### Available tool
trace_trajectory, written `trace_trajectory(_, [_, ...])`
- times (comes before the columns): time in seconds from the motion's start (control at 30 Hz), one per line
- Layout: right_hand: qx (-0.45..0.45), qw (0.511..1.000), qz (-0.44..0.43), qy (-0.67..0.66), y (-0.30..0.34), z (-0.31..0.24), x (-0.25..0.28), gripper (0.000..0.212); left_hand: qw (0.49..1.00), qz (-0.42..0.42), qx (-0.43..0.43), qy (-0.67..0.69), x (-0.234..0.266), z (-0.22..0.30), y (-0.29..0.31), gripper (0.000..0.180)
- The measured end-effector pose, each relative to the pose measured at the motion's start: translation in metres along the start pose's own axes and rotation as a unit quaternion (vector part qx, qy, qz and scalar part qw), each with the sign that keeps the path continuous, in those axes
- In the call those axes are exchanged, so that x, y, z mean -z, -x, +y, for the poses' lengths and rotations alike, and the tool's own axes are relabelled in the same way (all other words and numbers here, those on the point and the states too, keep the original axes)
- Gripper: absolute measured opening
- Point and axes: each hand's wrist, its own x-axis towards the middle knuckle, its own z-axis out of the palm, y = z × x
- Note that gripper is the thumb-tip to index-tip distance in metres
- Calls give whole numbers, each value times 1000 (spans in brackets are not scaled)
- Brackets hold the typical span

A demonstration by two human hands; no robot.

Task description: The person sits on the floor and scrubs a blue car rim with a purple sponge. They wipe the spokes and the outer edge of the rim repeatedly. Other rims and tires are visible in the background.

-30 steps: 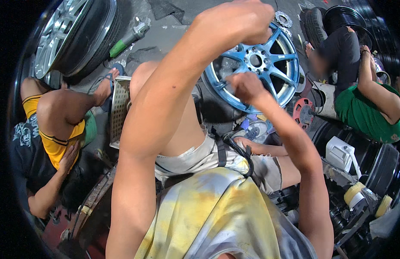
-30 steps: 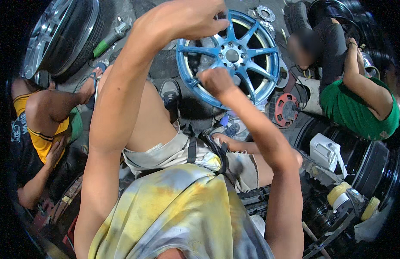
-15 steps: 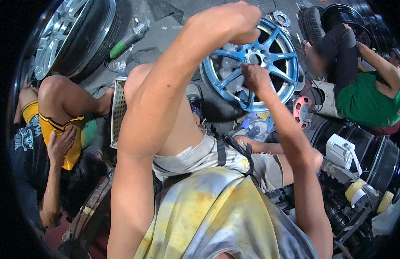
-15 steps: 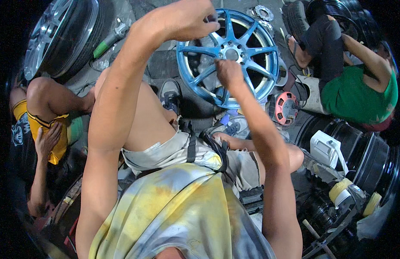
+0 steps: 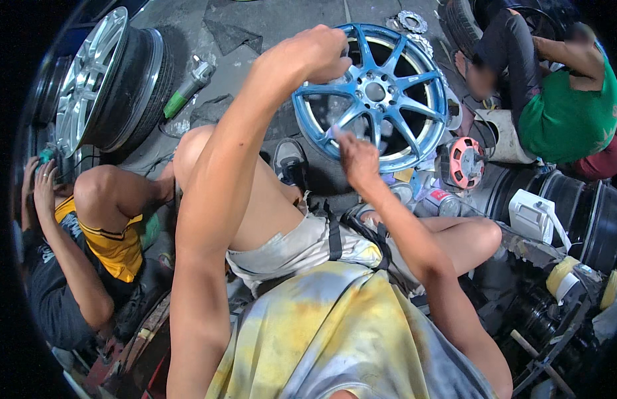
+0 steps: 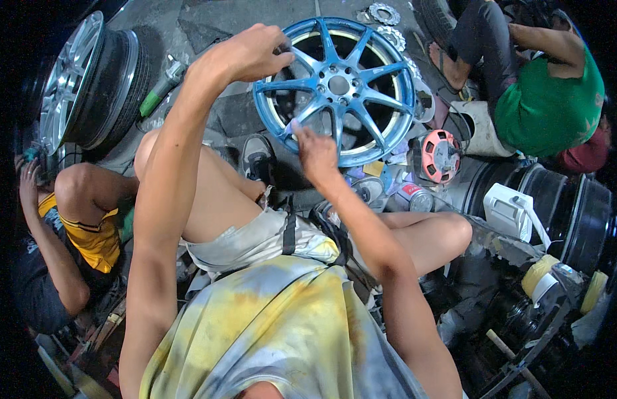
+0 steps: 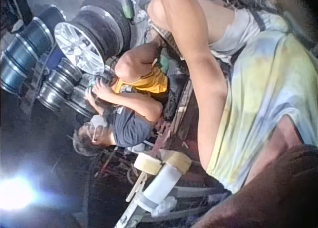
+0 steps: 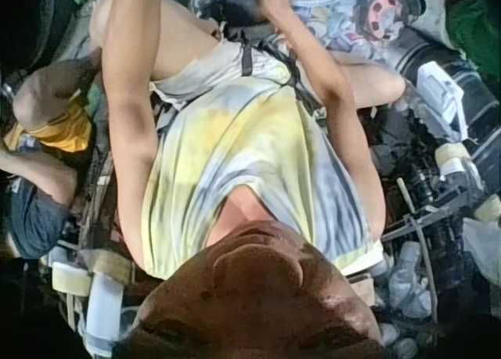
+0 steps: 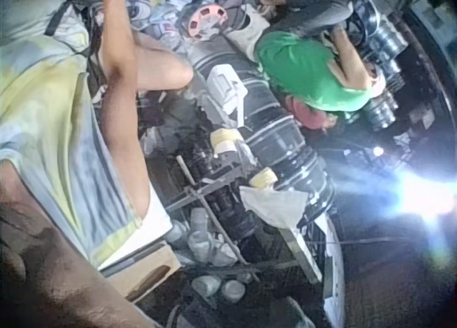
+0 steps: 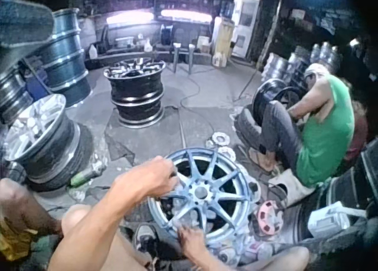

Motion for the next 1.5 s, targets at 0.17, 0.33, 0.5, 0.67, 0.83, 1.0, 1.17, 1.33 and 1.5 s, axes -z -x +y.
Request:
trace_trajectory(0.17, [-160, 985, -60, 12, -57, 46, 3, 28, 997, -71, 3, 23, -13, -5, -6, 33])
trace_trajectory(0.33, [-113, 992, -4, -58, -22, 3, 8, 36, 990, -124, 60, -16, -55, -18, -26, 32])
trace_trajectory(0.5, [-142, 990, -8, -16, -71, 36, 8, 22, 989, -143, 35, -16, -89, -33, -30, 30])
trace_trajectory(0.67, [-138, 988, 7, -63, -44, 29, 10, 19, 988, -143, 53, -41, -97, -38, -32, 29])
trace_trajectory(0.83, [-165, 986, 2, -37, -64, 36, 10, 19, 990, -133, 48, -27, -114, -37, -29, 30])
trace_trajectory(1.0, [-186, 980, 4, -66, -47, 12, 19, 20, 985, -152, 53, -57, -124, -42, -30, 31])
trace_trajectory(1.17, [-230, 972, -15, -42, -73, 41, 7, 21, 981, -178, 65, -48, -125, -38, -34, 29])
trace_trajectory(1.33, [-195, 978, -38, -68, -43, 12, 27, 23, 982, -163, 80, -52, -118, -43, -28, 29])
trace_trajectory(1.5, [-135, 990, 38, -28, -56, 47, 0, 22, 981, -172, 83, -45, -124, -49, -31, 31])
